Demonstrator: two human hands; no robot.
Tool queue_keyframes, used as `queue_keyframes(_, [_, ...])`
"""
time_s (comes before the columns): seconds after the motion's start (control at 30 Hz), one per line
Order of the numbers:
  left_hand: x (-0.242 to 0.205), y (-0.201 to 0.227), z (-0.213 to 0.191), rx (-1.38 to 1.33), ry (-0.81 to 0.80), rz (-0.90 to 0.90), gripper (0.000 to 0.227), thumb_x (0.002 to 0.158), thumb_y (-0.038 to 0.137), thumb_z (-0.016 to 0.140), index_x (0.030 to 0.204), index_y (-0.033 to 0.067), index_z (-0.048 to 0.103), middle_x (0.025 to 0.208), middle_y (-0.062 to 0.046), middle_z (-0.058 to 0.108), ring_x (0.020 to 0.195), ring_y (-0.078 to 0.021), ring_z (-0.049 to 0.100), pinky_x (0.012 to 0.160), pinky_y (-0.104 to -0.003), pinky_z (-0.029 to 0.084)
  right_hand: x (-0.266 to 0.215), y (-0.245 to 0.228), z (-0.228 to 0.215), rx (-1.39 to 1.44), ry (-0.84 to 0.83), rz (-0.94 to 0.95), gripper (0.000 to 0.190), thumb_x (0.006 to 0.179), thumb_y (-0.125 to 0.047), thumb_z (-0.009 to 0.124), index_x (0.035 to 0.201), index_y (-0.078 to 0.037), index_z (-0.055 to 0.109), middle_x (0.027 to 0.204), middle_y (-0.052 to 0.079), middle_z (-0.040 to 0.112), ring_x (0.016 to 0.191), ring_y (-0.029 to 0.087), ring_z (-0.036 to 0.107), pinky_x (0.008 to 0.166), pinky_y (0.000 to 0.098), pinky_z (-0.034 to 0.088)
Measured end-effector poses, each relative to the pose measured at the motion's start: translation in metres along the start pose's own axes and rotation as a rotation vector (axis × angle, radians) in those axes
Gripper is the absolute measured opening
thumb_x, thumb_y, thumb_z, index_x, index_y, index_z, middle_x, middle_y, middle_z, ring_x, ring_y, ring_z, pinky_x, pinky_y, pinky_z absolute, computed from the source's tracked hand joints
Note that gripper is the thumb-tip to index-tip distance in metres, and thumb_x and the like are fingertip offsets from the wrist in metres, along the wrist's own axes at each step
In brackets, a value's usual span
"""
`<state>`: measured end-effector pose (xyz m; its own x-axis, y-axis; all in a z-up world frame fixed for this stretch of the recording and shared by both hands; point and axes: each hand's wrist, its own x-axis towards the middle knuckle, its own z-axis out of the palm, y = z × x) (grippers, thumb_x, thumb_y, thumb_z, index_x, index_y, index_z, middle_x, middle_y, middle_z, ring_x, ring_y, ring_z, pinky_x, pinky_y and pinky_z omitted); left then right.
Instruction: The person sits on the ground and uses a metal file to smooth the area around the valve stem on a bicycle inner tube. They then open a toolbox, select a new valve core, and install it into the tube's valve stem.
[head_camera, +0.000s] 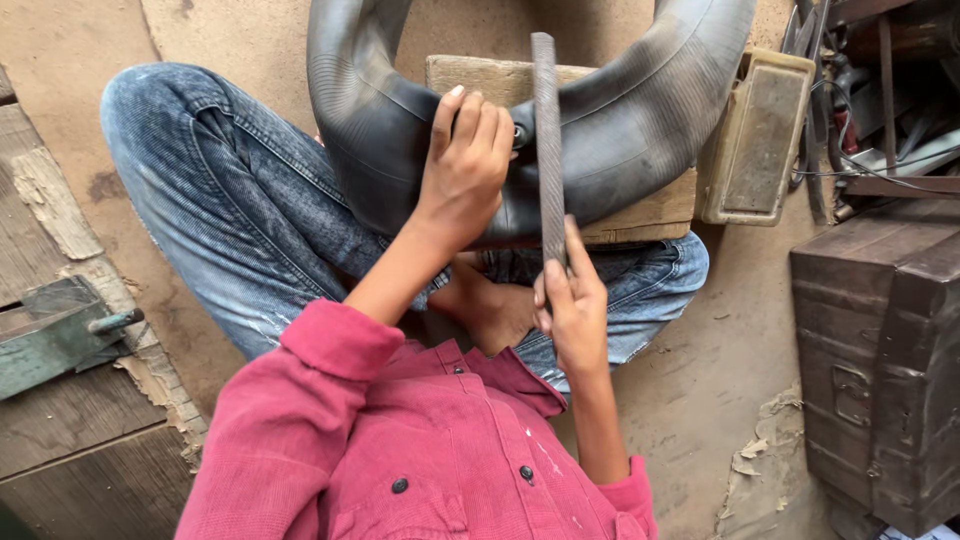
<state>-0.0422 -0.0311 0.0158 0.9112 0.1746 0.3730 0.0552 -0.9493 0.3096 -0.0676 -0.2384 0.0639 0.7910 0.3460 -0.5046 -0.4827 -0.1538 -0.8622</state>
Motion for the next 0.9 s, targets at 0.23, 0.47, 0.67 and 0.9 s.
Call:
queue_keyframes(0.23, [-0.001, -0.014, -0.001, -0.346, 0.101, -0.001, 0.011, 0.092, 0.005, 0.065, 0.102, 0.0062, 0.059, 0.102, -0.010, 0.055, 0.111, -0.0307, 0.053, 0.117, -0.042, 0.029, -0.032, -0.005, -0.006, -0.261, 0.034, -0.053, 0.058, 0.107, -0.014, 0.049, 0.163, -0.012, 0.033, 0.060, -0.004, 0.046, 0.046, 0.002, 0.037, 0.040, 0.0202, 0.034])
queue_keyframes(0.47, [-0.005, -0.007, 0.009, -0.192, -0.006, -0.063, 0.054, 0.095, 0.022, 0.067, 0.136, -0.0112, 0.058, 0.142, -0.021, 0.054, 0.142, -0.0340, 0.040, 0.124, -0.046, 0.018, 0.035, -0.026, 0.010, -0.344, -0.042, -0.025, 0.057, 0.107, -0.016, 0.050, 0.162, -0.015, 0.033, 0.059, -0.005, 0.046, 0.044, 0.002, 0.038, 0.040, 0.0208, 0.034])
queue_keyframes(0.67, [-0.010, 0.003, 0.016, -0.083, -0.051, -0.139, 0.057, 0.102, 0.028, 0.064, 0.145, -0.0096, 0.055, 0.161, -0.020, 0.045, 0.156, -0.0314, 0.025, 0.127, -0.057, 0.001, 0.022, -0.021, 0.003, -0.420, -0.043, -0.021, 0.056, 0.109, -0.017, 0.048, 0.163, -0.019, 0.034, 0.057, -0.004, 0.047, 0.044, 0.003, 0.039, 0.040, 0.0210, 0.037])
queue_keyframes(0.9, [-0.012, 0.001, 0.022, -0.093, -0.025, -0.153, 0.045, 0.103, 0.019, 0.064, 0.140, -0.0071, 0.059, 0.147, -0.016, 0.059, 0.149, -0.0279, 0.039, 0.129, -0.057, 0.000, -0.021, -0.029, -0.002, -0.515, 0.019, 0.072, 0.057, 0.106, -0.018, 0.046, 0.162, -0.020, 0.035, 0.053, -0.004, 0.045, 0.041, 0.004, 0.037, 0.037, 0.0223, 0.035])
